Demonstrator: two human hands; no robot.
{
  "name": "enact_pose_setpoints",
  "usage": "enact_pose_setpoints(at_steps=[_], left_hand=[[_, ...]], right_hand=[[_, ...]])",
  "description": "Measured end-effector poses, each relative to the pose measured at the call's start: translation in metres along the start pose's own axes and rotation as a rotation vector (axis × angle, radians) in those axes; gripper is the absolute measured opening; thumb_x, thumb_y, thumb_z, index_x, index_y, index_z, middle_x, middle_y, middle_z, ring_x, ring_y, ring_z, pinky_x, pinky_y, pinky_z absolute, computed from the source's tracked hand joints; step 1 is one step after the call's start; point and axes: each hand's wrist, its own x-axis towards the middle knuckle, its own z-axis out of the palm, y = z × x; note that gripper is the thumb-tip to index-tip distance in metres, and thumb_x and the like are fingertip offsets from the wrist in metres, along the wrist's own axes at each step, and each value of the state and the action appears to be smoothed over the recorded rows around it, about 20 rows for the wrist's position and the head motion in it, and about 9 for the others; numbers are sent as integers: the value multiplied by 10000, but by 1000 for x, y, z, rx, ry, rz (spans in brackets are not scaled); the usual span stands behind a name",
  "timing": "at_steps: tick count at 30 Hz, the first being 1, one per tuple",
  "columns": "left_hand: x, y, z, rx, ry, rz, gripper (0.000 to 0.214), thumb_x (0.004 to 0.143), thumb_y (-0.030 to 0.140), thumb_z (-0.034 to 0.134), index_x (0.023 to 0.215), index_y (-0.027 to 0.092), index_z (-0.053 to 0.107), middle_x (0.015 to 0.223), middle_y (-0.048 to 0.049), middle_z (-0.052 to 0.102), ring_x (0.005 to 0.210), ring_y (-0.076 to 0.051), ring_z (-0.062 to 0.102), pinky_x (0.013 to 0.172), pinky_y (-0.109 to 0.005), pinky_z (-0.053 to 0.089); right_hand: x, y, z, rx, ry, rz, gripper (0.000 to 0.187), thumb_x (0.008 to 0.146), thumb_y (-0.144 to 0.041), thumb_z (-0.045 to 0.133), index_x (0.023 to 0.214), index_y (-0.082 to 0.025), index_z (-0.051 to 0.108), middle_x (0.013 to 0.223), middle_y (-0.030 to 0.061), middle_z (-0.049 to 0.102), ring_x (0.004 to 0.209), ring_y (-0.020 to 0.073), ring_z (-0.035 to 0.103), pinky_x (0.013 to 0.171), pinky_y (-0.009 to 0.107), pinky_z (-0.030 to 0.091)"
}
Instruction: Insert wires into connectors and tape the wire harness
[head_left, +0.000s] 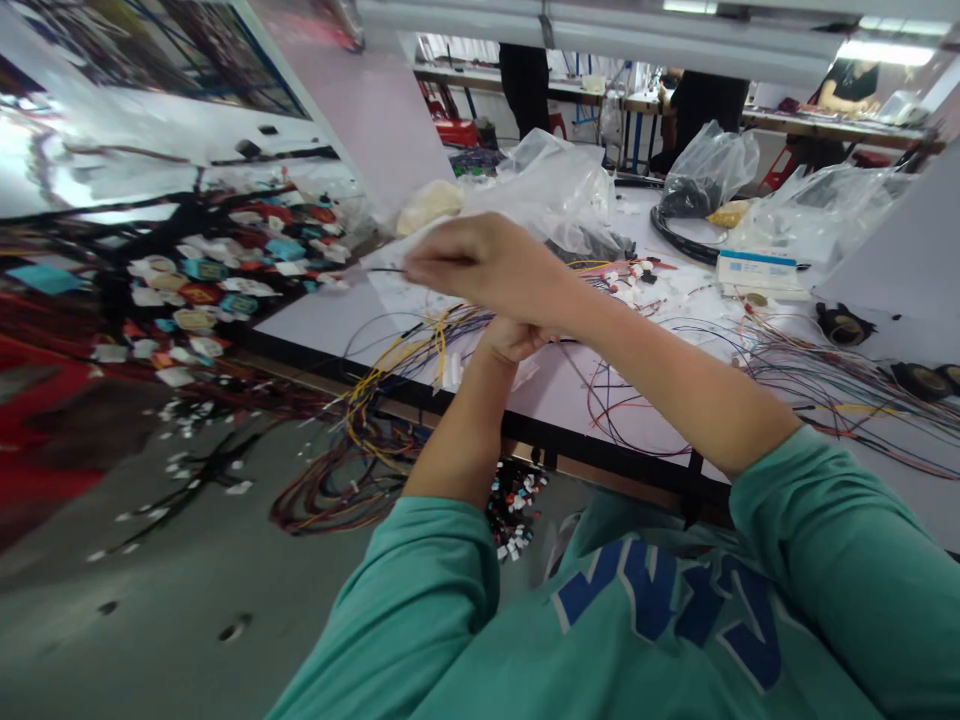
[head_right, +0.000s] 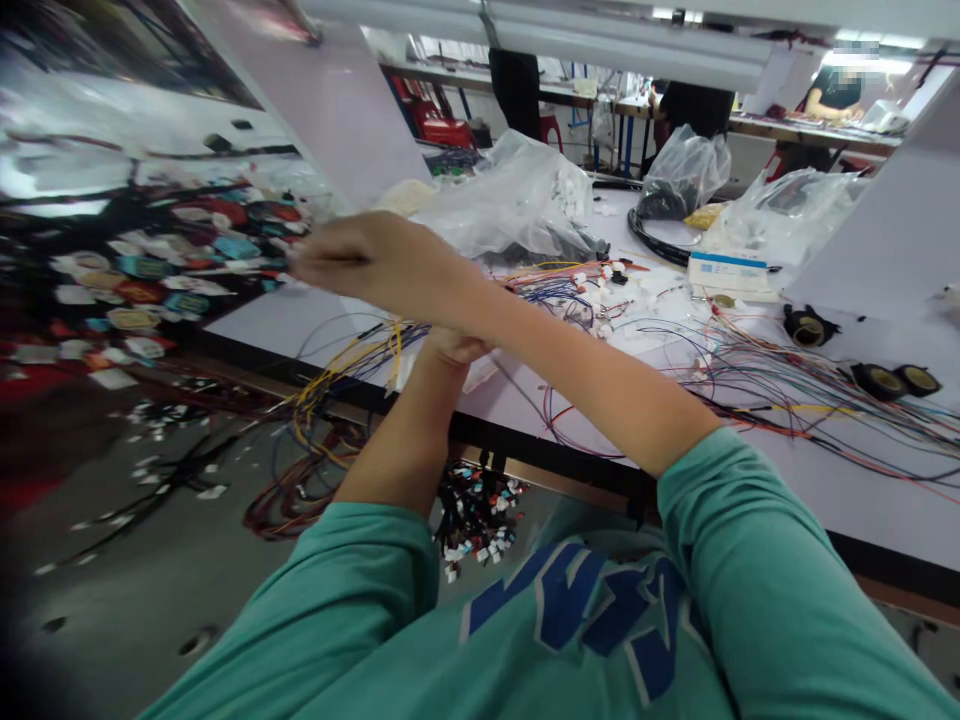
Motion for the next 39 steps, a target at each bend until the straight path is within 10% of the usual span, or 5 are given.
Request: enact_pose_setpoints(at_steps=[4, 10, 20, 39], left_hand=[[-6, 4, 13, -10, -124, -1, 131, 772, 221, 645, 847, 125, 594, 575, -1, 620, 482, -117, 617, 419, -150, 471], [-19, 8, 41, -54, -158, -64, 324, 862, 225, 568, 1170, 147, 500, 591, 25, 604, 409, -102, 589, 387, -137, 453], [-18, 4, 36, -54, -411, 24, 435, 714, 342, 754, 1039, 171, 523, 638, 33, 631, 393, -96, 570, 366, -146, 434], [-23, 1, 36, 25, -413, 13, 569, 661, 420, 785, 1082, 183, 486, 623, 33, 622, 418, -126, 597, 373, -167, 426]], right_hand=[[-49, 40, -18, -303, 263, 165, 136, 822, -138, 518, 721, -162, 606, 691, -24, 558, 680, 76, 486, 636, 205, 375], [-97, 65, -9, -470, 310, 344, 133, 752, -140, 502, 656, -171, 588, 632, -2, 541, 589, 98, 455, 589, 247, 328], [-101, 79, 2, -519, 476, 330, 204, 757, -216, 446, 821, -180, 636, 569, -21, 537, 520, 88, 427, 518, 222, 241], [-101, 61, 0, -702, 317, 406, 209, 741, -207, 449, 727, -188, 657, 627, 11, 599, 573, 106, 467, 535, 240, 217]])
